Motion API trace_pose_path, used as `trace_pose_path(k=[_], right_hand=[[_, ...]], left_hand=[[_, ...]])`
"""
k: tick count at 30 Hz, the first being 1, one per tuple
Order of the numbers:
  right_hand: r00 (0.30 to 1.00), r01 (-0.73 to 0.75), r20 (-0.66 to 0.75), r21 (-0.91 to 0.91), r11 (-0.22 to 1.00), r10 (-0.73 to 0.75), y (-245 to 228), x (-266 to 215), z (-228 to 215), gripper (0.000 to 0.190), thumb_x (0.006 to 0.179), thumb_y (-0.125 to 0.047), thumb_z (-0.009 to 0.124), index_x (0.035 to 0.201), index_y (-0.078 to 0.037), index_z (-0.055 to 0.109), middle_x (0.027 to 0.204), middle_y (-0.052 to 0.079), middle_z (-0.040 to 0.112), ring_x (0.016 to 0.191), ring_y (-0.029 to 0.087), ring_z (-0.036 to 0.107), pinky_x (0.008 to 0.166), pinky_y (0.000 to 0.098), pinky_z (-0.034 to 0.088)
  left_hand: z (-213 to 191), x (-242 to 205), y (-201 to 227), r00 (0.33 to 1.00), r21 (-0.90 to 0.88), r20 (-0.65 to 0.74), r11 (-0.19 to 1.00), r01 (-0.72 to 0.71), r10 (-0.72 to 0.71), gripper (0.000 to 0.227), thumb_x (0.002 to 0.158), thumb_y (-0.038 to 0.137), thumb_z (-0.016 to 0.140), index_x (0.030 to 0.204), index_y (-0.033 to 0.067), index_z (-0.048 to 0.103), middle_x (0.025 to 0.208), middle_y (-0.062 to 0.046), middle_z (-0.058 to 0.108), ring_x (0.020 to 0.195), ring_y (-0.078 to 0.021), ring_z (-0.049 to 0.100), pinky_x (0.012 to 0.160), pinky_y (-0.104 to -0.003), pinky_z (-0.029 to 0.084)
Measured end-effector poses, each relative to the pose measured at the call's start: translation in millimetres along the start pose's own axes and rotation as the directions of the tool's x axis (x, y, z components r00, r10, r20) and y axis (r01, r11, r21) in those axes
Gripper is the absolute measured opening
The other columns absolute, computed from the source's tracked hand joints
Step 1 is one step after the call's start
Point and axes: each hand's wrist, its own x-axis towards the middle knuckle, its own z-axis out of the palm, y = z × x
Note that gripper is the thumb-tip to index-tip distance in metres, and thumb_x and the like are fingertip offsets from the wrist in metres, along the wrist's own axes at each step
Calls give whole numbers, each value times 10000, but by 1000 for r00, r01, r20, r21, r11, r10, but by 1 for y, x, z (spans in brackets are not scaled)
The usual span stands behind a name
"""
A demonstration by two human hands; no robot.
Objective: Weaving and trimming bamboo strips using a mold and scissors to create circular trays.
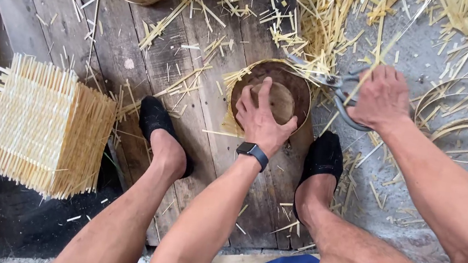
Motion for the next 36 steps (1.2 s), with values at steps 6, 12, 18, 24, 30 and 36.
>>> trace_pose_path(k=[6, 12, 18, 24, 30, 36], right_hand=[[998, -13, 64, -73, 997, 18, 3, 10, -6, 383, 845, -399, 548, 944, -48, 660, 833, 108, 633, 789, 240, 628, 731, 355, 551], [983, 1, 181, -67, 998, 12, 7, 8, -4, 513, 945, -512, 567, 973, -12, 683, 895, 157, 654, 842, 246, 625, 765, 374, 529], [1000, 22, 19, -143, 990, -20, 5, 14, -3, 390, 822, -421, 535, 920, -69, 670, 832, 106, 651, 779, 205, 628, 739, 337, 543], [954, 7, 298, -90, 996, 21, 26, 2, -7, 484, 1043, -440, 465, 920, -28, 686, 819, 122, 628, 714, 206, 617, 643, 346, 550], [994, 46, -91, -135, 990, -58, 1, 12, -14, 490, 849, -511, 560, 865, -32, 665, 817, 122, 616, 777, 231, 614, 713, 354, 548], [905, -120, 415, 32, 992, 96, 25, 1, -7, 442, 987, -429, 499, 983, -26, 681, 928, 154, 645, 879, 278, 641, 778, 436, 537]], left_hand=[[-22, 15, -7, 980, 84, 159, 988, -131, 117, 1052, 553, 248, 912, 1472, 287, 403, 1486, -196, 335, 1360, -479, 336, 1116, -611, 320], [-35, 21, -8, 922, 33, 316, 968, -248, 225, 1024, 518, 149, 875, 1435, 308, 448, 1504, -138, 356, 1392, -462, 328, 1125, -598, 324], [-40, 23, -11, 869, 87, 400, 932, -353, 292, 1052, 504, 110, 868, 1450, 339, 468, 1568, -125, 309, 1448, -461, 277, 1136, -623, 298], [-13, 10, -2, 990, 6, 130, 998, -60, 59, 1150, 510, 209, 947, 1508, 323, 387, 1571, -170, 246, 1419, -500, 246, 1123, -647, 285], [-16, 14, -3, 984, -14, 162, 997, -72, 73, 1076, 532, 130, 871, 1486, 338, 418, 1556, -129, 300, 1414, -478, 298, 1147, -615, 328], [-27, 21, -3, 954, 60, 277, 989, -136, 115, 1078, 497, 30, 832, 1441, 385, 451, 1555, -121, 275, 1421, -475, 259, 1132, -631, 303]])
